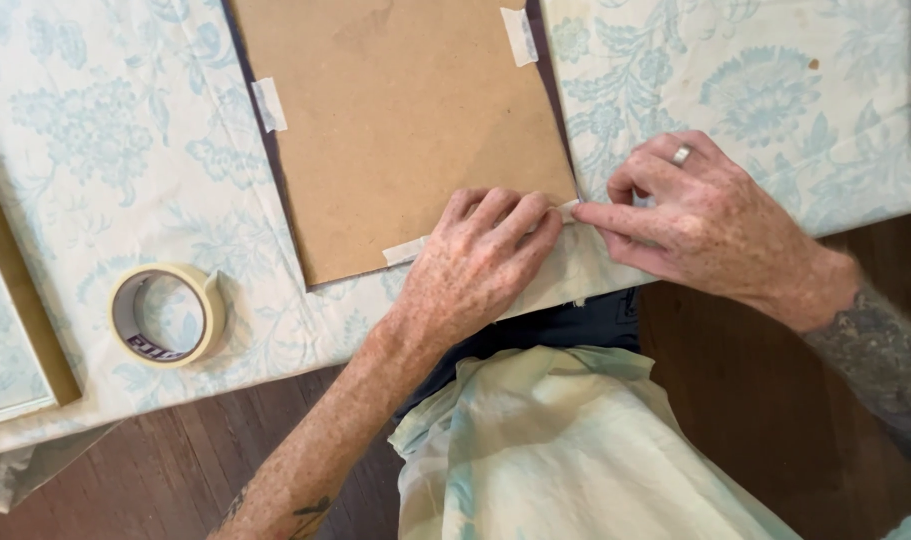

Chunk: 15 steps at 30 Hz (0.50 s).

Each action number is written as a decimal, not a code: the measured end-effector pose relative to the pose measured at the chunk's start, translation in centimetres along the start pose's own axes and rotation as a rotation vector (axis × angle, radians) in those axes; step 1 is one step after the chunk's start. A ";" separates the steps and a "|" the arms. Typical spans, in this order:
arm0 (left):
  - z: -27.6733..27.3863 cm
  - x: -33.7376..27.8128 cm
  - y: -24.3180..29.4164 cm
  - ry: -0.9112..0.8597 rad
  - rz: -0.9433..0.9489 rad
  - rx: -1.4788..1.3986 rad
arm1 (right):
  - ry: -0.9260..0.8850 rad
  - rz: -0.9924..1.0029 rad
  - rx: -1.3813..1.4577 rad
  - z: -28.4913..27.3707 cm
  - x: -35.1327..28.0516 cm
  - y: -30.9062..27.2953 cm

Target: Taping the edges of a cardboard board using masking tape on a table.

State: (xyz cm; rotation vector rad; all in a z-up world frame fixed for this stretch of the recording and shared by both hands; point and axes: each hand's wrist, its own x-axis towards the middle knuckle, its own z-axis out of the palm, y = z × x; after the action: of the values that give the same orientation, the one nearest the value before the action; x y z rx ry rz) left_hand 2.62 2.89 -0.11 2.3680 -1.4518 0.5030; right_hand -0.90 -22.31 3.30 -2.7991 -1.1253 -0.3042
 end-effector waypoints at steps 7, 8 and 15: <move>1.1 0.7 -1.0 -0.051 -0.066 -0.158 | 0.028 -0.139 0.105 -0.2 0.8 2.4; 1.2 1.1 -1.5 -0.082 -0.051 -0.193 | 0.029 -0.208 0.053 0.1 0.7 2.7; 3.7 5.5 -4.5 -0.092 0.125 -0.265 | 0.045 -0.335 -0.051 1.2 0.4 3.4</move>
State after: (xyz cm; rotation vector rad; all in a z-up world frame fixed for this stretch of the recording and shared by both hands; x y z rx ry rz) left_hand 9.43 -1.13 -1.23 2.1278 -1.6043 0.2169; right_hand 1.92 -24.25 2.15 -2.6202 -1.5955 -0.4268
